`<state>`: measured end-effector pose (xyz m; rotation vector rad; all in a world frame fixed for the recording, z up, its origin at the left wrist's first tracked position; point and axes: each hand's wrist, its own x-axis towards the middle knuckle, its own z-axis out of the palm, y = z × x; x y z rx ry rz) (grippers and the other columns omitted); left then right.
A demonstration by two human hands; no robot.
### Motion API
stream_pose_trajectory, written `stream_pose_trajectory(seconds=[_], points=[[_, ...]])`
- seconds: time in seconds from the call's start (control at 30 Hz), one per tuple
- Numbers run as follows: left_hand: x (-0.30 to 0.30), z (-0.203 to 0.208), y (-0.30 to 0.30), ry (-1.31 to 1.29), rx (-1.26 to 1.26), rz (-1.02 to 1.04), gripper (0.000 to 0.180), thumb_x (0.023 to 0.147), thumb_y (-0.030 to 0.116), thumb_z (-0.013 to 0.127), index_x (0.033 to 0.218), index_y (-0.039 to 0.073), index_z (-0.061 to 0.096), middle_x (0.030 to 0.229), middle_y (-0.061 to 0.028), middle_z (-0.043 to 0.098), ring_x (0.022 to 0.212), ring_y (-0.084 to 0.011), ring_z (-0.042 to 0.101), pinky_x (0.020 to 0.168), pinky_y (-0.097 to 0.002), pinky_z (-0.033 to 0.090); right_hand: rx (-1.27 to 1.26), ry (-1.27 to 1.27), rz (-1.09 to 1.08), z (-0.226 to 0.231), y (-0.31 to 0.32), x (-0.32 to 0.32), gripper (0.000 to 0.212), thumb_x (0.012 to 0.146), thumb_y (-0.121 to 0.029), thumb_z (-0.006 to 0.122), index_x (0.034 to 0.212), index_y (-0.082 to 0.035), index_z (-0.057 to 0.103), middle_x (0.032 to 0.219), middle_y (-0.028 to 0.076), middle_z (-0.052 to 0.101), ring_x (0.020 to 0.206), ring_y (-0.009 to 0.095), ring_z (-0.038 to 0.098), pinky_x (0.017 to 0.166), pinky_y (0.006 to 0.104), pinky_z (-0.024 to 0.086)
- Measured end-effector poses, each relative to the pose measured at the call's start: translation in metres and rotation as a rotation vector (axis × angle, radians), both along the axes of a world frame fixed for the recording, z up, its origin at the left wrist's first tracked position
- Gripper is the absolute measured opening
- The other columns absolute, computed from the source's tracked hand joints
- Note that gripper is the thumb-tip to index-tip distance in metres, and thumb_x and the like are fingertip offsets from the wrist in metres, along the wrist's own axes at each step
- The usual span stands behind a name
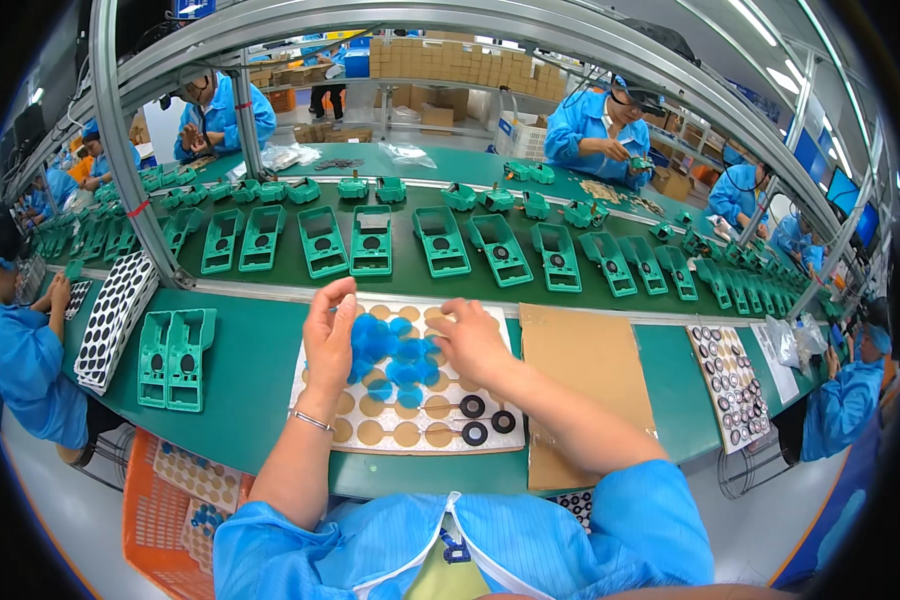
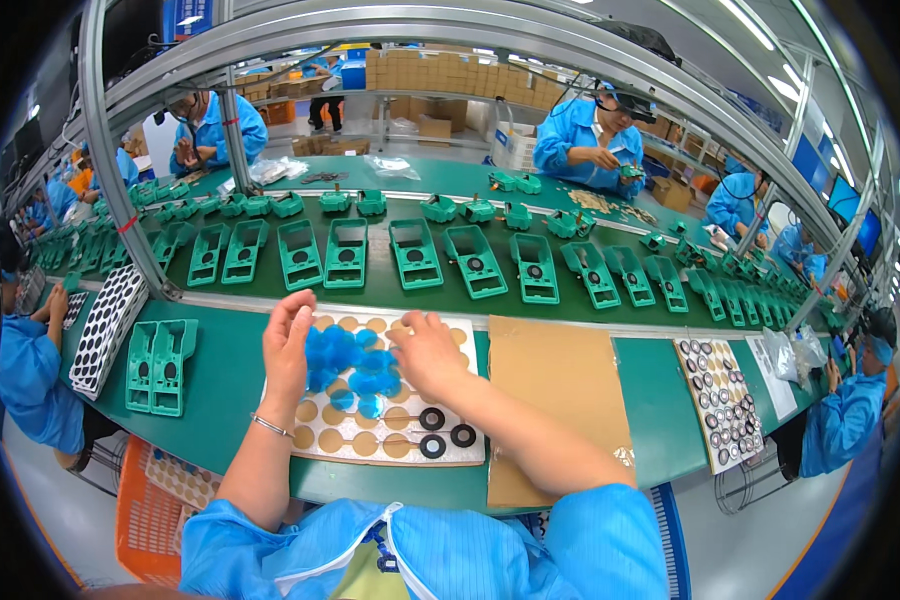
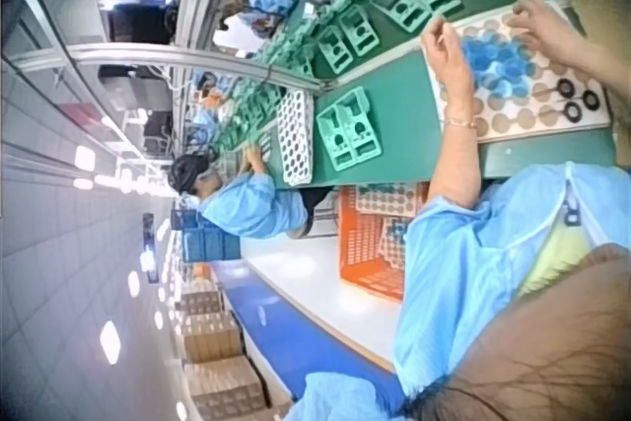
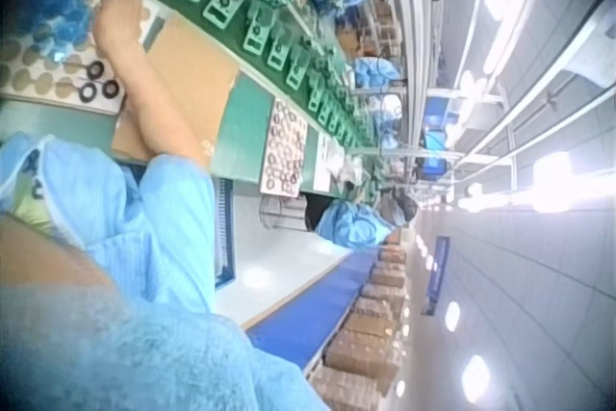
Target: Assembling small circular lenses and components into green plastic housings on an assembly line.
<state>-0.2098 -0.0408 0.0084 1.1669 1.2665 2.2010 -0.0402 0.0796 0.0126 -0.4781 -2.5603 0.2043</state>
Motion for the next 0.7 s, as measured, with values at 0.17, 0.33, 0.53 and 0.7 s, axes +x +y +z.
stream_pose_trajectory(seconds=[0.17, 0.33, 0.53, 0.7], points=[[0.019, 0.009, -0.009, 0.413, -0.065, 0.274, 0.007, 0.083, 0.006, 0.057, 0.088, 0.002, 0.058, 0.083, -0.0033, 0.054, 0.070, -0.0105, 0.050, 0.064, -0.0232, 0.041, -0.112, -0.616, 0.108, 0.019, -0.004, 0.049, 0.015, 0.074, -0.015, 0.062, 0.086, -0.007, 0.063, 0.088, 0.010, 0.056, 0.089, 0.030, 0.051, 0.077, 0.0389, 0.043], [0.053, 0.009, -0.010, 0.830, 0.038, 0.146, 0.013, 0.071, -0.001, 0.061, 0.083, 0.002, 0.059, 0.081, -0.0106, 0.055, 0.076, -0.0269, 0.052, 0.065, -0.0351, 0.044, 0.204, -0.385, 0.220, 0.007, -0.030, 0.055, 0.014, 0.072, -0.018, 0.062, 0.079, -0.006, 0.059, 0.083, 0.008, 0.054, 0.083, 0.026, 0.051, 0.073, 0.0352, 0.044], [0.053, -0.003, -0.008, 0.730, -0.071, 0.064, 0.011, 0.073, 0.000, 0.061, 0.083, 0.002, 0.059, 0.080, -0.0100, 0.055, 0.071, -0.0239, 0.052, 0.058, -0.0317, 0.044, 0.385, -0.343, 0.242, -0.011, -0.038, 0.041, 0.014, 0.068, -0.013, 0.057, 0.079, -0.005, 0.055, 0.081, 0.008, 0.052, 0.080, 0.023, 0.051, 0.068, 0.0318, 0.045], [0.052, -0.009, -0.012, 0.543, -0.236, -0.041, 0.012, 0.080, 0.005, 0.059, 0.091, 0.001, 0.060, 0.086, -0.0090, 0.057, 0.076, -0.0191, 0.056, 0.062, -0.0278, 0.047, 0.041, -0.133, 0.143, -0.005, -0.038, 0.046, 0.009, 0.077, -0.009, 0.057, 0.082, -0.003, 0.051, 0.079, 0.008, 0.052, 0.073, 0.021, 0.053, 0.062, 0.0326, 0.047]])
